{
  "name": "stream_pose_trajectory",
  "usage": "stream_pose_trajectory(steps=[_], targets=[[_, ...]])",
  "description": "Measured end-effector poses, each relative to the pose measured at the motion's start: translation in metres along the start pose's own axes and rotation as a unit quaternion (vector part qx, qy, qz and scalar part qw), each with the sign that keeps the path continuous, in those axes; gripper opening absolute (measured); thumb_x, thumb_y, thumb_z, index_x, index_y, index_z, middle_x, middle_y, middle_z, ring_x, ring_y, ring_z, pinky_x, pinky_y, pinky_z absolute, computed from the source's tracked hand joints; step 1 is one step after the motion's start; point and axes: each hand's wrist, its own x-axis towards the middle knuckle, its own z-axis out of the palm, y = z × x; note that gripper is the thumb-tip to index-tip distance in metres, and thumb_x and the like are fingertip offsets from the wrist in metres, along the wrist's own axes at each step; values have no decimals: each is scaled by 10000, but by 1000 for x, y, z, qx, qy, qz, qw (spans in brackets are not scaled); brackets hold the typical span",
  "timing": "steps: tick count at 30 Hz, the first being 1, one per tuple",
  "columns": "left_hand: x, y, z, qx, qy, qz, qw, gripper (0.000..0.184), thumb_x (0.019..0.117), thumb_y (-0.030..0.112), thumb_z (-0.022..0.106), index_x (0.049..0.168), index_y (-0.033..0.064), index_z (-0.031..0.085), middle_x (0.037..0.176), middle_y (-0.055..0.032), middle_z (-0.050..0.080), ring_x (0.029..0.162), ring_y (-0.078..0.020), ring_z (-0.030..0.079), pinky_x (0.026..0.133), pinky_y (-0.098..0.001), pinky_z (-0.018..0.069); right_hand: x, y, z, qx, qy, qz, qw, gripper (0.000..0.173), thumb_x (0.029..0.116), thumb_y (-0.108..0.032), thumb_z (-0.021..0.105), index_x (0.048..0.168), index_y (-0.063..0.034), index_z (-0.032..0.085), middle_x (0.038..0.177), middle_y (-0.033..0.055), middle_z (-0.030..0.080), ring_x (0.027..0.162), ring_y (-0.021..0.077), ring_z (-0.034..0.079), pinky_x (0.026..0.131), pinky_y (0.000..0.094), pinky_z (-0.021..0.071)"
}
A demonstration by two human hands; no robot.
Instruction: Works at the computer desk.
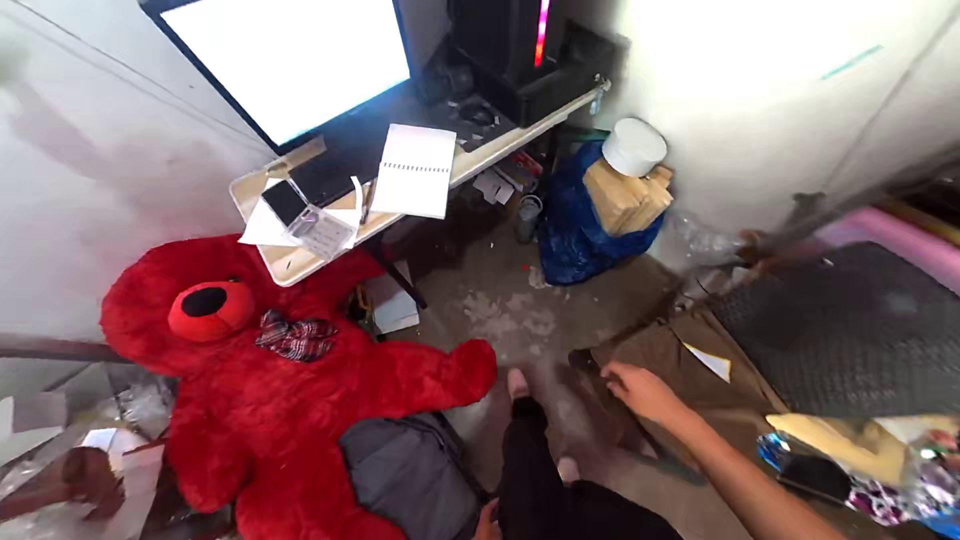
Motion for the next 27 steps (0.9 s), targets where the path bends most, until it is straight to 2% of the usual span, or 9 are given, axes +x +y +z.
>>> stream_pose_trajectory(steps=[4, 8, 10, 14, 16, 18, 21, 24, 27], targets=[[78, 73, -11, 19, 19, -5, 1000, 467, 1080, 160, 480, 1475, -84, 433, 1455, -340, 492, 1368, -471, 482, 1170, -559, 353, 136, -73, -50, -3, -86, -107, 990, 366, 1082, -201, 517, 1391, -17, 579, 1235, 265, 661, 1141, 408, 650, 1032, 569, 478], [166, 159, -52, 75, 8, 17, 997, 471, 1036, 183, 581, 1449, -32, 506, 1442, -281, 539, 1353, -421, 522, 1152, -546, 396, 250, -151, -117, 24, -52, -185, 981, 340, 1079, -190, 505, 1327, 16, 617, 1167, 260, 678, 1069, 373, 664, 992, 532, 496], [204, 207, -73, 49, 48, 69, 995, 493, 969, 89, 656, 1426, -39, 521, 1362, -280, 591, 1248, -399, 603, 1081, -521, 478, 299, -188, -161, 8, 0, -202, 979, 330, 1083, -199, 501, 1311, -5, 638, 1216, 230, 682, 1145, 361, 658, 1041, 539, 485], [264, 299, -112, 4, 200, 176, 964, 349, 930, 25, 676, 1276, -21, 655, 1019, -183, 728, 905, -288, 720, 869, -469, 587, 404, -227, -250, 36, 187, -281, 941, 276, 1048, -133, 544, 1259, 1, 660, 1124, 220, 704, 1030, 357, 697, 944, 556, 549], [283, 340, -134, -46, 284, 214, 933, 273, 916, 48, 709, 1180, -19, 703, 940, -135, 755, 825, -225, 738, 810, -429, 611, 454, -244, -297, 35, 266, -306, 913, 313, 1034, -134, 560, 1305, 9, 628, 1208, 254, 660, 1088, 384, 668, 961, 545, 539], [296, 373, -156, -72, 367, 245, 894, 210, 981, 78, 616, 1122, -37, 720, 895, -119, 755, 776, -173, 729, 770, -375, 606, 503, -254, -335, 14, 356, -332, 874, 364, 1002, -182, 626, 1325, -14, 635, 1348, 287, 570, 1231, 440, 578, 1040, 565, 485], [313, 405, -189, -19, 509, 321, 798, 244, 998, 61, 542, 1090, -73, 723, 965, -174, 739, 879, -215, 717, 846, -368, 580, 564, -260, -374, -30, 453, -353, 818, 439, 946, -298, 695, 1340, -109, 657, 1481, 312, 457, 1302, 551, 458, 1001, 691, 410], [326, 427, -232, 80, 598, 373, 705, 264, 994, 95, 521, 1039, -62, 729, 930, -189, 726, 875, -264, 698, 848, -383, 561, 598, -258, -390, -71, 426, -378, 819, 470, 952, -358, 695, 1374, -157, 639, 1522, 288, 434, 1308, 551, 462, 975, 704, 420], [341, 445, -271, 139, 617, 388, 671, 246, 1002, 92, 530, 1016, -35, 740, 913, -183, 727, 872, -264, 696, 835, -349, 553, 619, -252, -392, -108, 381, -407, 824, 460, 964, -324, 692, 1386, -150, 633, 1493, 287, 477, 1270, 547, 516, 947, 721, 426]])
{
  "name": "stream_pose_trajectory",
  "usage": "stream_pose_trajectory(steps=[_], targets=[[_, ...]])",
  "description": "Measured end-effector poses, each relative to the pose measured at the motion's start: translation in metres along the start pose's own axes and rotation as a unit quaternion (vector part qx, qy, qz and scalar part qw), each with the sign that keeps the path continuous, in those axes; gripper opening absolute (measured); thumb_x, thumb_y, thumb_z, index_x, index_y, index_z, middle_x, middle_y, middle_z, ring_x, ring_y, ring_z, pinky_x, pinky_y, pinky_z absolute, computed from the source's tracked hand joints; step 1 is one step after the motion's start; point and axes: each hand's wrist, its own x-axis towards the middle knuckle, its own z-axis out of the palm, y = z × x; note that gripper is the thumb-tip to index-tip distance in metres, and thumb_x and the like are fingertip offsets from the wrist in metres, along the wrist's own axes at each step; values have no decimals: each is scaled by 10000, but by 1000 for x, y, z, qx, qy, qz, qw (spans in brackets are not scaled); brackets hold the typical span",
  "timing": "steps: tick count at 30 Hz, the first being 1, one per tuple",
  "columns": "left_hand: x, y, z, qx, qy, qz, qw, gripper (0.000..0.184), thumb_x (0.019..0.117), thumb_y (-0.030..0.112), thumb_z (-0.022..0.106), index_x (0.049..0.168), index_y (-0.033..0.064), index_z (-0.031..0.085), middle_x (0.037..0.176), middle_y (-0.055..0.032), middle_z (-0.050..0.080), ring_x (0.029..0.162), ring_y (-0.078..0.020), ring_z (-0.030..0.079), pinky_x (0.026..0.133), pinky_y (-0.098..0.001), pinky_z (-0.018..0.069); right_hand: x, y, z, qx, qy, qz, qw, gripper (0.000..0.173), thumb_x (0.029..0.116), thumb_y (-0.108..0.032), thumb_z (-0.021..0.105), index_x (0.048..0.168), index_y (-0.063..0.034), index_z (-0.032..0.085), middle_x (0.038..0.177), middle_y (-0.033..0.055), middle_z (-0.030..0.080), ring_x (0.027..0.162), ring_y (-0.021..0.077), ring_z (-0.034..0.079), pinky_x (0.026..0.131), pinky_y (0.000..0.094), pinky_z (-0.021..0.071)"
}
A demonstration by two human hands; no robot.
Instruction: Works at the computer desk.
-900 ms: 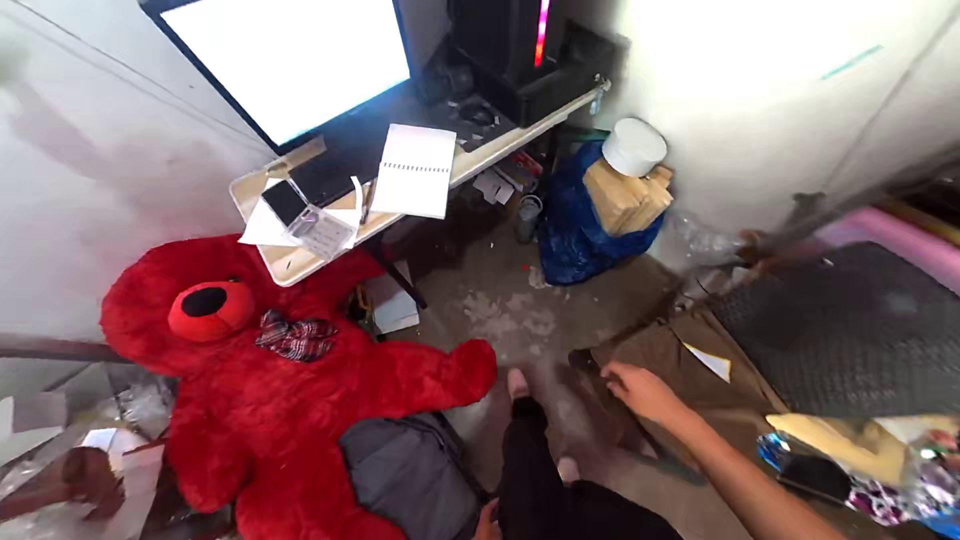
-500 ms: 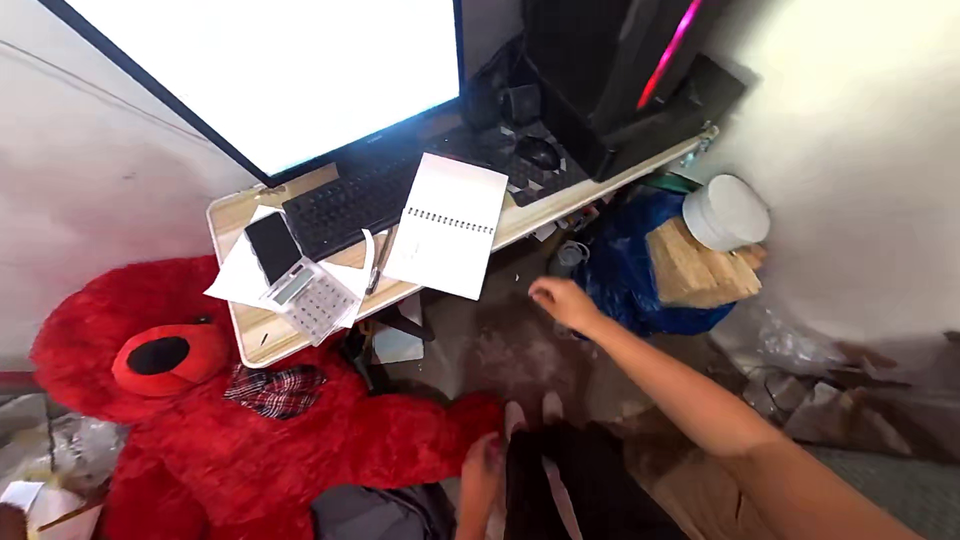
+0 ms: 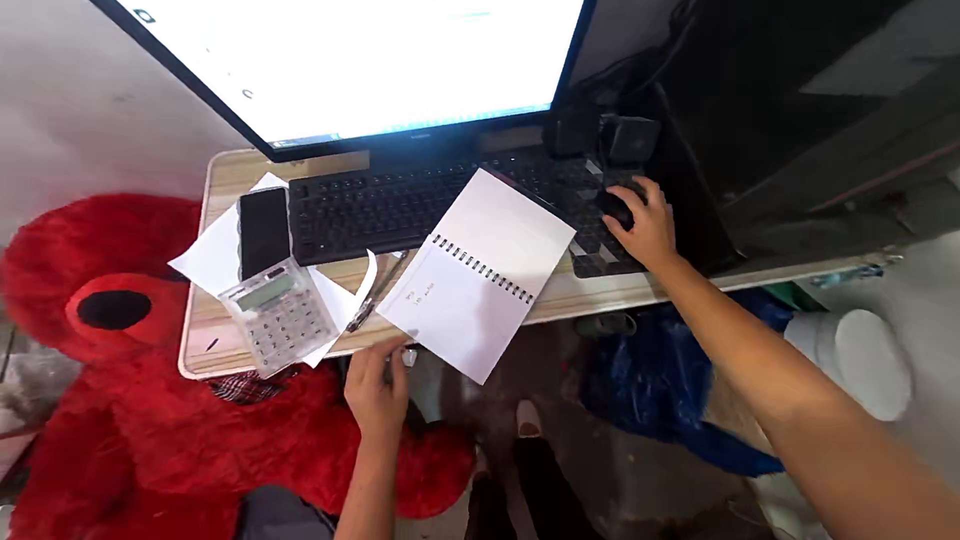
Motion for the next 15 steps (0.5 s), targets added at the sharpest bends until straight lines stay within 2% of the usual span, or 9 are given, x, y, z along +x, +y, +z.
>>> stream_pose_trajectory(steps=[2, 4, 8, 11, 15], targets=[[14, -15, 12, 2, -17, 18, 1000, 241, 991, 72, 528, 1035, -32, 740, 939, -191, 728, 873, -272, 706, 813, -346, 568, -1, 3, 4, -6, 1, 4, 1000, 452, 968, -308, 686, 1391, -158, 632, 1439, 286, 526, 1243, 535, 542, 938, 717, 418], [23, -28, 21, -1, -43, 26, 999, 249, 988, 48, 509, 1091, -49, 713, 992, -216, 717, 891, -306, 707, 811, -393, 577, 1, 3, 6, -11, 1, 2, 1000, 454, 979, -295, 671, 1407, -153, 618, 1407, 276, 559, 1230, 521, 557, 941, 697, 428], [37, -39, 27, -2, -64, 29, 998, 277, 960, -5, 474, 1154, -58, 664, 1064, -235, 696, 949, -348, 699, 835, -460, 572, 0, 3, 9, 13, 13, -9, 1000, 490, 967, -253, 692, 1418, -87, 596, 1396, 255, 585, 1241, 496, 568, 972, 679, 432], [47, -45, 30, -8, -65, 42, 997, 291, 957, 0, 462, 1161, -40, 666, 1009, -211, 696, 874, -316, 687, 783, -424, 567, -3, 1, 7, 17, 30, 5, 999, 495, 957, -231, 702, 1406, -53, 594, 1389, 251, 598, 1255, 477, 578, 982, 674, 438], [53, -53, 34, -10, -58, 42, 997, 294, 948, 6, 442, 1136, -43, 662, 932, -195, 695, 766, -261, 657, 697, -345, 544, -2, 5, 9, 14, 50, 24, 998, 490, 954, -248, 715, 1403, -82, 607, 1385, 221, 615, 1257, 446, 589, 984, 642, 459]])
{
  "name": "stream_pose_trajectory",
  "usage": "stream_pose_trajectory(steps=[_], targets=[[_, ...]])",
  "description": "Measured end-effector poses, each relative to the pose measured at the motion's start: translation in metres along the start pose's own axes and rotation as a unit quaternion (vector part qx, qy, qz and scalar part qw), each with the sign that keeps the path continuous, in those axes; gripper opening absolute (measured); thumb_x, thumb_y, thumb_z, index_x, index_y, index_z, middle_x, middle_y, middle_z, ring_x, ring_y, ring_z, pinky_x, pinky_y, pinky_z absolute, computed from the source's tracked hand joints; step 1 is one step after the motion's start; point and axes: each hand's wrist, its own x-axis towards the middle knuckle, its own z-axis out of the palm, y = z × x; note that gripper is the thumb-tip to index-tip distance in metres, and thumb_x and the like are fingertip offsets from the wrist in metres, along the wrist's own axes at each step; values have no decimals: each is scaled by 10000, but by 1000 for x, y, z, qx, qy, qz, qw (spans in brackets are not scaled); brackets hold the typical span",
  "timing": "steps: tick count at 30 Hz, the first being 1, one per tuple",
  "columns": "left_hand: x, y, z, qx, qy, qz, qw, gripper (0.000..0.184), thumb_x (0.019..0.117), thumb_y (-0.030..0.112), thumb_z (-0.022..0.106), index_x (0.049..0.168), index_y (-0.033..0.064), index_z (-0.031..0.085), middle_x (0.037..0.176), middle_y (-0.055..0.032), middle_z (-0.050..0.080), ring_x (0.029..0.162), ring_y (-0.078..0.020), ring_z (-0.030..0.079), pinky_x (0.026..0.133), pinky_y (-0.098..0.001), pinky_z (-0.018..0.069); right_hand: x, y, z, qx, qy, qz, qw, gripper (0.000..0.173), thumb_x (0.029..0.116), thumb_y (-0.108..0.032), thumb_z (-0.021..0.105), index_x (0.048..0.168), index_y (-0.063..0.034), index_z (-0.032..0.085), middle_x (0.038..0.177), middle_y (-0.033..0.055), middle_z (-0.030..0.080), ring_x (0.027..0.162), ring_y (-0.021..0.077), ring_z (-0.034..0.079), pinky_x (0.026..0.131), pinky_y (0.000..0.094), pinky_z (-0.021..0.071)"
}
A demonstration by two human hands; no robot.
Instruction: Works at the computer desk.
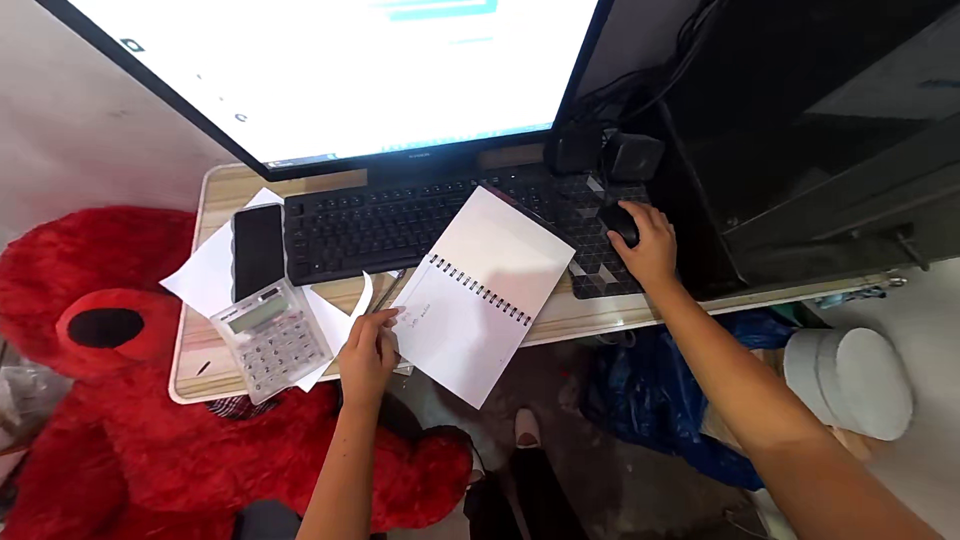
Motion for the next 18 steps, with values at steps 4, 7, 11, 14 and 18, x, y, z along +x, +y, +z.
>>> stream_pose_trajectory(steps=[4, 7, 11, 14, 18], targets=[[-4, 4, 8, 32, 47, -19, 998, 276, 945, 12, 453, 1099, -50, 674, 898, -189, 706, 759, -262, 675, 702, -336, 557, 0, -1, 0, 11, 4, -2, 1000, 497, 954, -245, 725, 1400, -62, 608, 1402, 242, 601, 1284, 451, 581, 1041, 625, 456], [-5, 6, 10, 59, 62, -18, 996, 261, 933, 21, 476, 1067, -38, 692, 888, -183, 707, 749, -275, 689, 688, -355, 568, -1, 0, 0, 33, -4, -17, 999, 497, 960, -222, 713, 1407, -39, 594, 1417, 272, 573, 1308, 470, 555, 1074, 622, 440], [-5, 7, 9, 69, 65, -22, 995, 258, 918, 31, 483, 1049, -28, 698, 876, -172, 712, 736, -282, 698, 669, -376, 579, -1, 3, 3, 37, -21, -23, 999, 461, 959, -185, 676, 1401, -72, 607, 1449, 261, 544, 1329, 449, 540, 1068, 606, 459], [-5, 8, 9, 73, 65, -24, 995, 260, 909, 32, 484, 1042, -31, 698, 880, -176, 713, 732, -295, 703, 655, -398, 583, -1, 2, 3, 36, -28, -13, 999, 424, 975, -216, 676, 1373, -76, 638, 1484, 250, 524, 1351, 440, 530, 1072, 616, 455], [-5, 8, 10, 83, 71, -19, 994, 246, 904, 33, 496, 1021, -26, 704, 885, -176, 711, 720, -295, 703, 640, -392, 583, -1, 0, 4, 45, -29, -11, 999, 411, 990, -224, 665, 1372, -75, 646, 1494, 244, 524, 1344, 445, 542, 1068, 613, 462]])
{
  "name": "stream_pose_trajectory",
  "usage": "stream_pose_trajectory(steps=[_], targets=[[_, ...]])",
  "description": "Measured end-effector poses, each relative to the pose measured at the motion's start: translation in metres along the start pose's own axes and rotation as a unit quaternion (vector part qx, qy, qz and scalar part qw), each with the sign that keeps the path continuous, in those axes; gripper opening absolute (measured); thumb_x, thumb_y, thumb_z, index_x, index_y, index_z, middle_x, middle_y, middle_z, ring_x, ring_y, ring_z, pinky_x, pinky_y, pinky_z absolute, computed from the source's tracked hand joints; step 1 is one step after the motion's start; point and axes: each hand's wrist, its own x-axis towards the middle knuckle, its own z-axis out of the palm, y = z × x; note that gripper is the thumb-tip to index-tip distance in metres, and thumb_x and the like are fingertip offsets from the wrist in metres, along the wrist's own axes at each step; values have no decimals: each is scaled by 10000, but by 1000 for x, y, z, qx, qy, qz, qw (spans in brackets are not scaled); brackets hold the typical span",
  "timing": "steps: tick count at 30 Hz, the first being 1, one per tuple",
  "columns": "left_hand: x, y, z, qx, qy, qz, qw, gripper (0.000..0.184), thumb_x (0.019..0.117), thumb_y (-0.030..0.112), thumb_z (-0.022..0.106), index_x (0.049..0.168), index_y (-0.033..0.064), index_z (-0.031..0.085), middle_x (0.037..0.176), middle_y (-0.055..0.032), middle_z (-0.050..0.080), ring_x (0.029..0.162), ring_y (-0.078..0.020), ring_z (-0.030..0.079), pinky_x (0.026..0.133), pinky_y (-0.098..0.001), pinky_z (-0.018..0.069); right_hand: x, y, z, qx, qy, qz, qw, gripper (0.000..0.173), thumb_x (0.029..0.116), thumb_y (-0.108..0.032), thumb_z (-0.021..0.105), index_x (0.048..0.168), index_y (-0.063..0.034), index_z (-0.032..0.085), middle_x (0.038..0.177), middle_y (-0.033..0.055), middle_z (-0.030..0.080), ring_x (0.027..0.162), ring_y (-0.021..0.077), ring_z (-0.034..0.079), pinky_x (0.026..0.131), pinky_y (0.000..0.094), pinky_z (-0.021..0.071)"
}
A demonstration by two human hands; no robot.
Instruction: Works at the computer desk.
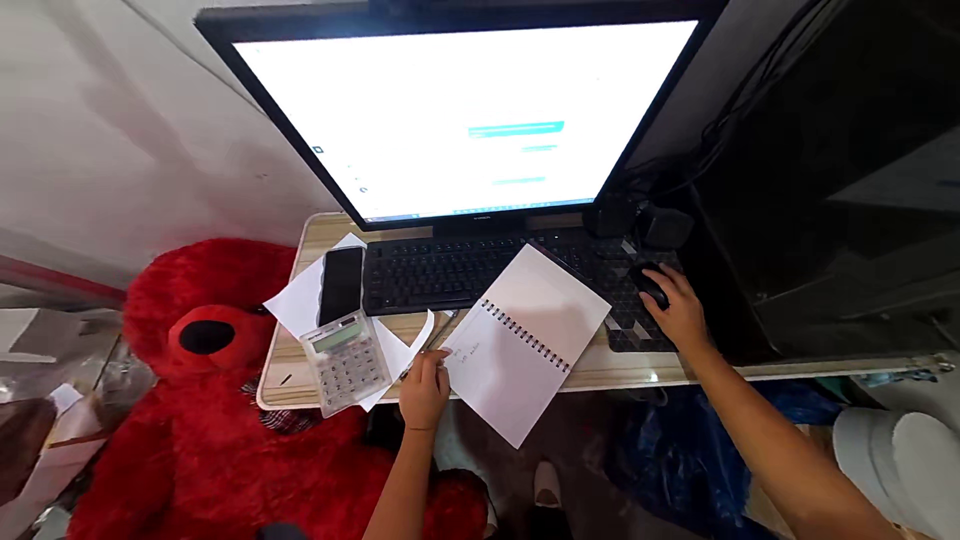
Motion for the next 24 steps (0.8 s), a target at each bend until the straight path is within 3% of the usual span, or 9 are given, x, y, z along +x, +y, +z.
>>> stream_pose_trajectory(steps=[15, 24], targets=[[-4, -5, 5, 1, 12, 11, 1000, 230, 903, 47, 500, 975, 0, 713, 889, -161, 718, 735, -278, 714, 643, -365, 587, -1, -3, 1, 6, 1, -20, 1000, 426, 991, -252, 633, 1360, -39, 652, 1466, 291, 532, 1330, 478, 542, 1076, 597, 457], [-3, -1, 4, 3, 10, 12, 1000, 244, 918, 63, 482, 979, -21, 704, 885, -191, 705, 736, -312, 709, 640, -393, 582, -1, 0, -1, 8, 3, 19, 1000, 404, 999, -234, 650, 1374, -82, 653, 1496, 253, 520, 1356, 459, 524, 1084, 619, 438]])
